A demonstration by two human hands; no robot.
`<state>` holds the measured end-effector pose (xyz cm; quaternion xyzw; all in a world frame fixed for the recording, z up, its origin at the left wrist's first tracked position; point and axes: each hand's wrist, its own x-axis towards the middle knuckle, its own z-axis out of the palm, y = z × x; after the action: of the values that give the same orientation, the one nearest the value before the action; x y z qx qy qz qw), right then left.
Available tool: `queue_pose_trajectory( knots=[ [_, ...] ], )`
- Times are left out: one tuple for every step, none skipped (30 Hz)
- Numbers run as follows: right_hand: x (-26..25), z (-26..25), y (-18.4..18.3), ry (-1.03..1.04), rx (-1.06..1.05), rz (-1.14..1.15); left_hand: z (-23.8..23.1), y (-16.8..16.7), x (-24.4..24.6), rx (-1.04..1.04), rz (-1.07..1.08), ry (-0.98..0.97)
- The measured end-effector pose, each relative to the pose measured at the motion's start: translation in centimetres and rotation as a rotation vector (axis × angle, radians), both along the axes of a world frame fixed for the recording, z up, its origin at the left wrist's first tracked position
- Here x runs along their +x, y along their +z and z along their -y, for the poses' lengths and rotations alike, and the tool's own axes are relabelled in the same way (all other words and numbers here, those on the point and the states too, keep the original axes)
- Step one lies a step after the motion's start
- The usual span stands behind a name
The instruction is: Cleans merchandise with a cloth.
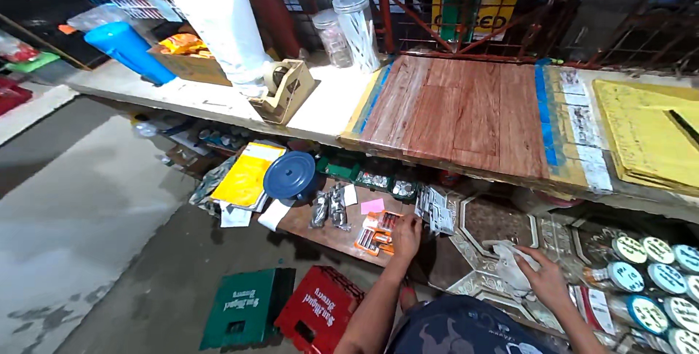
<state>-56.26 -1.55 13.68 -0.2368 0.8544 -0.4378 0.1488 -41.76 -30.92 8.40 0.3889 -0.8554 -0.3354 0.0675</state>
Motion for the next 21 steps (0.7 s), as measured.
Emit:
queue_pose_trajectory(
  knots=[
    [0.2, -0.3, -0.1, 0.000, 0.003, 0.004, -0.7, 0.8, -0.9, 0.118, 0.069, -0.022],
    [0.4, -0.5, -0.1, -0.003, 0.007, 0.007, -1.2, 1.2, -1.9, 0.212, 0.125, -0.017],
    [0.5, -0.7, -0.2, -0.010, 0.012, 0.014, -1.5, 1.3, -2.8, 0.280, 0.172, 0.001],
    [0.7, -1.0, -0.3, -0.018, 0.015, 0.026, -1.6, 1.2, -3.7, 0.317, 0.194, 0.028],
    [0.8, -1.2, -0.4, -0.027, 0.016, 0.040, -1.6, 0.9, -4.6, 0.344, 0.200, 0.061],
    [1.0, -1.4, -0.5, -0.034, 0.013, 0.052, -1.5, 0.6, -5.3, 0.373, 0.200, 0.089],
    [1.1, -1.5, -0.7, -0.037, 0.009, 0.063, -1.5, 0.2, -5.9, 0.397, 0.195, 0.107],
    [1.2, -1.6, -0.8, -0.044, 0.009, 0.082, -1.5, -0.1, -6.4, 0.422, 0.175, 0.117],
    [1.3, -1.7, -0.9, -0.051, 0.006, 0.098, -1.6, -0.5, -6.7, 0.451, 0.141, 0.124],
    [1.3, -1.6, -0.9, -0.062, -0.004, 0.114, -1.9, -0.7, -6.9, 0.481, 0.109, 0.121],
    [1.4, -1.4, -0.7, -0.080, -0.021, 0.138, -2.2, -1.0, -6.8, 0.512, 0.062, 0.117],
    [1.5, -1.2, -0.3, -0.101, -0.037, 0.170, -2.7, -1.2, -6.6, 0.554, -0.004, 0.110],
    [1.5, -0.7, 0.3, -0.123, -0.058, 0.190, -3.2, -1.4, -6.2, 0.594, -0.073, 0.106],
    [1.6, -0.2, 1.2, -0.136, -0.085, 0.190, -3.7, -1.3, -5.9, 0.638, -0.135, 0.106],
    [1.6, 0.5, 2.3, -0.136, -0.111, 0.167, -4.3, -1.0, -5.6, 0.684, -0.176, 0.104],
    [1.6, 1.3, 3.3, -0.120, -0.144, 0.116, -4.9, -0.5, -5.4, 0.723, -0.197, 0.102],
    [1.6, 2.2, 4.0, -0.091, -0.182, 0.042, -5.5, -0.3, -5.3, 0.750, -0.207, 0.101],
    [1.5, 3.3, 4.5, -0.054, -0.221, -0.028, -6.2, -0.2, -5.2, 0.775, -0.222, 0.106],
    [1.5, 4.4, 4.7, -0.019, -0.256, -0.100, -6.8, 0.0, -5.2, 0.802, -0.234, 0.119],
    [1.4, 5.5, 4.4, 0.014, -0.283, -0.177, -7.4, 0.3, -5.3, 0.832, -0.246, 0.136],
    [1.4, 6.4, 4.1, 0.054, -0.291, -0.220, -8.0, 0.9, -5.4, 0.860, -0.259, 0.144]
  ],
)
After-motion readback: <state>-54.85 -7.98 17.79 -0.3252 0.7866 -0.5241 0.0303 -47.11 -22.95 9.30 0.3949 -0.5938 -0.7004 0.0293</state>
